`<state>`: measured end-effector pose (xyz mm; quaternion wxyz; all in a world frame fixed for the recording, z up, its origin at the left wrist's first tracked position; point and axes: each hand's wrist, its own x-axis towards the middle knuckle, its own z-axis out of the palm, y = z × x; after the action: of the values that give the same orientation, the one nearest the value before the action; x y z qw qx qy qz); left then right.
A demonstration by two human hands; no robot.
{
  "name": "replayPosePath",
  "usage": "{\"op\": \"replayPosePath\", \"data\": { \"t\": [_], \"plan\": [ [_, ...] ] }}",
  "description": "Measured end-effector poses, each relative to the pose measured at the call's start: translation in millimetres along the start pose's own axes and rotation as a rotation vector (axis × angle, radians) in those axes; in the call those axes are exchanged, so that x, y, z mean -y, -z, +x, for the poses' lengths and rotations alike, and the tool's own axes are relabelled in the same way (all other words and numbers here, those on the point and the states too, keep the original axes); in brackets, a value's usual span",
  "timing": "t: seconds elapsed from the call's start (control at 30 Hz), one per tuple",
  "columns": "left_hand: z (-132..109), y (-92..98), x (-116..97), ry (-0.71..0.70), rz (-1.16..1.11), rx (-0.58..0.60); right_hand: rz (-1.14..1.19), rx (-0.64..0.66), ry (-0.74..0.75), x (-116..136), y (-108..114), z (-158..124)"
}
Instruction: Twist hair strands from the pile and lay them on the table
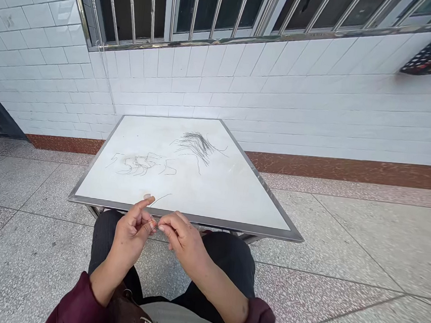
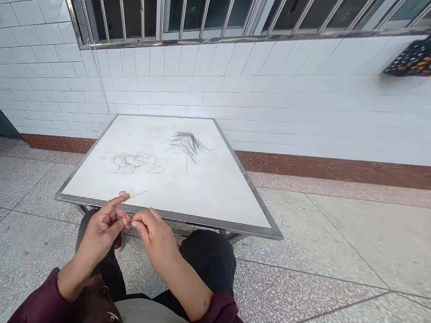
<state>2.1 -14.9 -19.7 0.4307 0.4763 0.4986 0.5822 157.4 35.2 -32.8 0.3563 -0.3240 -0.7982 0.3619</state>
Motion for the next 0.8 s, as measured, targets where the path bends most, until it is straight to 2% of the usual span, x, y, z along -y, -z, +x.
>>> {"op": "replayPosePath", "data": {
  "t": [0.17,0.4,0.57,0.8],
  "plan": [
    [-1.0,-4.6,-3.7,0.032,-0.076,-0.037,-0.001,-0.044,0.015,-1.2,-2.3,-0.9],
    [-4.3,-9.1,-5.0,0.063,-0.234,-0.120,-0.131,-0.081,0.157,2.7,-1.0,-0.1],
    [-5.6,-6.1,-2.3,0.063,-0.200,-0.103,-0.135,-0.106,0.183,1.3,-2.6,0.0],
    [-5.8,-4.2,-4.5,0.058,-0.109,-0.058,-0.064,-0.057,0.145,1.2,-2.1,-2.2]
  ]
}}
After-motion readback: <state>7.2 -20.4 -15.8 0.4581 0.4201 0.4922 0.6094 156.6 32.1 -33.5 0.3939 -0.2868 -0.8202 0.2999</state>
